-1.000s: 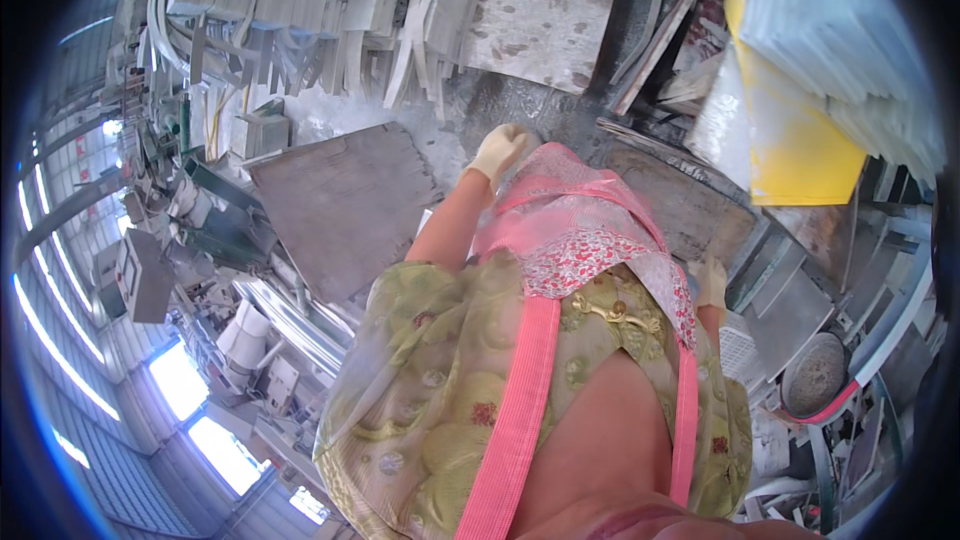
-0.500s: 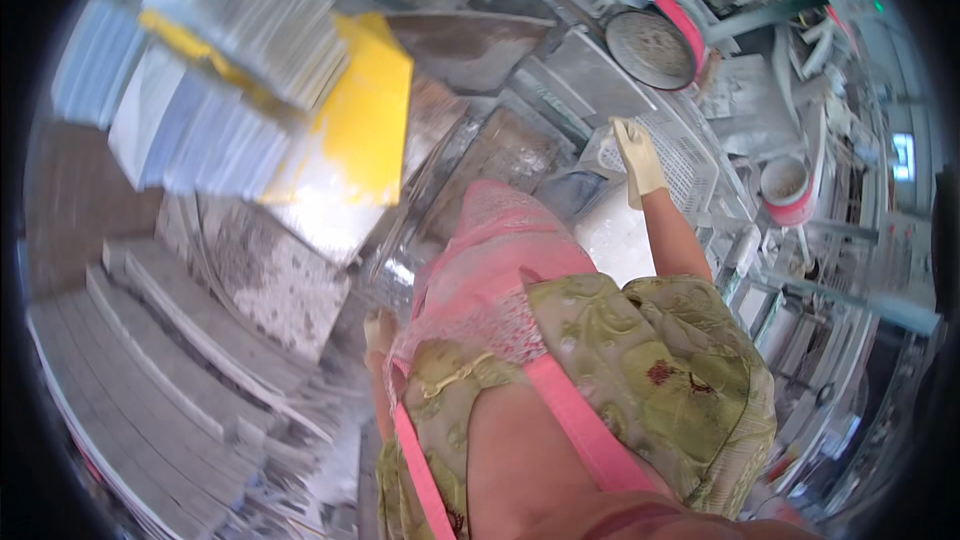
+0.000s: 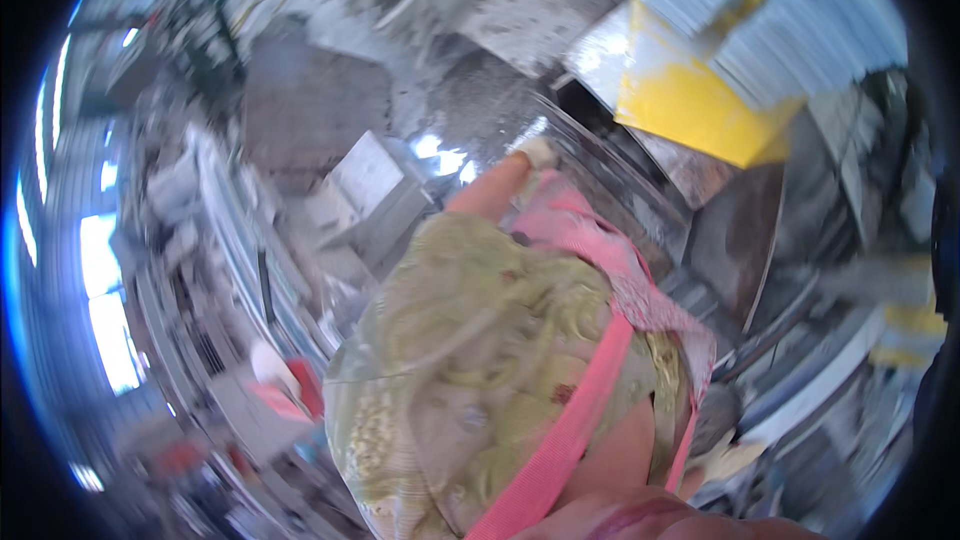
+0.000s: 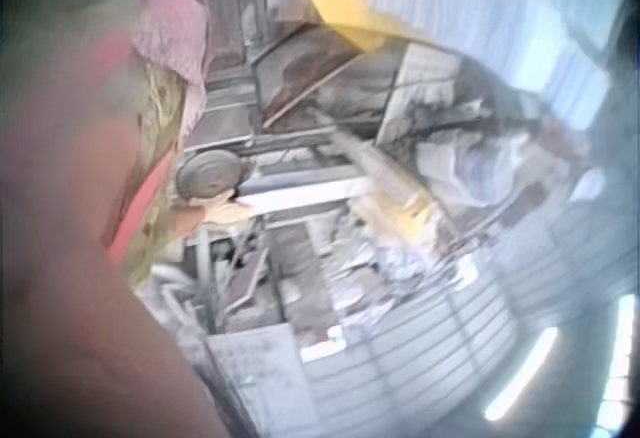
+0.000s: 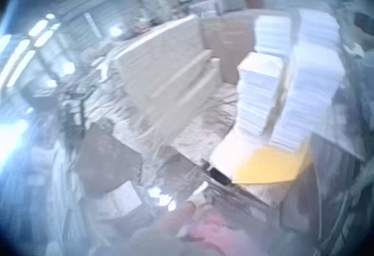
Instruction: The person repeatedly picks up white foam blocks from a pile and places them onto a growing stack on a yellow surface. The person also handles larger flat boards, moving them aside to access the foam blocks. The task continues with the person stacking more foam blocks one by one.
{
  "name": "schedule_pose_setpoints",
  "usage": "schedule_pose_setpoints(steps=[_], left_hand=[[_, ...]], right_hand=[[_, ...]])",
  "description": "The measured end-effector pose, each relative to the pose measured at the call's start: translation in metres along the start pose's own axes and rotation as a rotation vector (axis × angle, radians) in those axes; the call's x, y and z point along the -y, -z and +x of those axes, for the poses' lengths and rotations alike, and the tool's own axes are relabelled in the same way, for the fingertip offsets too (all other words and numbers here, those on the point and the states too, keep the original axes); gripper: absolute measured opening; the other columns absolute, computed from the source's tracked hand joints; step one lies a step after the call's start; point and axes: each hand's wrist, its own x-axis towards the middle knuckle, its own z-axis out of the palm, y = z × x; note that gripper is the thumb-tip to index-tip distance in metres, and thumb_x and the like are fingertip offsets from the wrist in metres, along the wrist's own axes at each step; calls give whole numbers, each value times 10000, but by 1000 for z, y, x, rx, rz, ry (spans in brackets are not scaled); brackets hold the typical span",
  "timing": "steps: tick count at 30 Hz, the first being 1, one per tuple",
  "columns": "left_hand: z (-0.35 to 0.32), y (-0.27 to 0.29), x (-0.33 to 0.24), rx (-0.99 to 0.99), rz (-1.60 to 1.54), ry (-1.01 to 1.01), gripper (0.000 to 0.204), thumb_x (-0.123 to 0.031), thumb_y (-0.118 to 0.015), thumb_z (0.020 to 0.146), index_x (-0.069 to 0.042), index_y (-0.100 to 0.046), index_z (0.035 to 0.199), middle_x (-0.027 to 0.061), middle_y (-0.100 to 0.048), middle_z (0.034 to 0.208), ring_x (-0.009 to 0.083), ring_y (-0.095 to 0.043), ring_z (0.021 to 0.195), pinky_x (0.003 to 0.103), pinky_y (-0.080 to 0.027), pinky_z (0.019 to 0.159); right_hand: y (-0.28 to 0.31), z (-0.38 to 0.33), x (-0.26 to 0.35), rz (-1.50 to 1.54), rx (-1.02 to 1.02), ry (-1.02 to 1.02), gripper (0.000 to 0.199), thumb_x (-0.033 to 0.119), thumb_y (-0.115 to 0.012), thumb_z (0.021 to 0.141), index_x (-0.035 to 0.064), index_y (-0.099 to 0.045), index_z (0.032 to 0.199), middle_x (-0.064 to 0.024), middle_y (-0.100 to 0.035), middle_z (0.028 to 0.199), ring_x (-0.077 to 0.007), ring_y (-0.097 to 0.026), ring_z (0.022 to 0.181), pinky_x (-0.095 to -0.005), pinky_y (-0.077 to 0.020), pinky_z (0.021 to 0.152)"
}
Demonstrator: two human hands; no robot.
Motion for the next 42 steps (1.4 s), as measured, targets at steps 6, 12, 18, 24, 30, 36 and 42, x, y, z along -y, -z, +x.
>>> schedule_pose_setpoints(steps=[6,12,18,24,30,36,42], left_hand=[[-21,-71,-55,-19,169,-336,346,-330,-651,817,-56,-737,1008,181,-737,1006,363,-707,975,465,-544,859],[-7,-100,-66,90,228,-379,409,-375,-608,850,-34,-724,1042,213,-721,1028,383,-683,1005,471,-521,891],[-14,-95,-73,68,189,-300,428,-352,-634,833,-36,-722,1108,225,-713,1104,388,-670,1072,464,-512,939],[-34,-88,-69,48,114,-271,481,-379,-640,841,-40,-704,1176,219,-702,1173,374,-667,1094,449,-508,960],[-43,-86,-52,40,-1,-306,484,-387,-632,863,-44,-700,1197,202,-708,1185,350,-663,1127,440,-507,970],[-74,-52,-88,164,-28,-484,478,-365,-590,890,-22,-674,1212,188,-699,1185,341,-662,1111,431,-503,965],[-142,4,-174,485,-374,-818,344,-354,-533,932,-43,-680,928,25,-670,834,125,-612,730,298,-504,658]], right_hand=[[-35,27,-52,-307,43,102,669,321,-531,991,-11,-350,1543,-198,-380,1587,-348,-403,1437,-407,-343,1182],[19,39,1,37,147,-165,616,298,-519,985,-29,-417,1498,-234,-493,1495,-396,-495,1354,-417,-395,1136],[4,65,-17,-81,-4,216,646,318,-533,963,-37,-421,1492,-264,-497,1481,-414,-480,1364,-446,-384,1131],[-34,106,-36,-351,65,228,624,201,-490,963,-55,-349,1514,-250,-415,1540,-386,-408,1423,-477,-374,1123],[-33,109,-21,-344,-76,257,536,156,-448,1019,-30,-368,1514,-232,-404,1555,-370,-436,1399,-419,-389,1121],[30,147,8,41,300,-312,528,333,-538,1030,-7,-510,1432,-235,-652,1296,-382,-647,1147,-442,-490,982],[65,133,191,750,266,77,457,253,-542,1020,-51,-558,1361,-215,-628,1297,-324,-631,1140,-426,-492,974]])
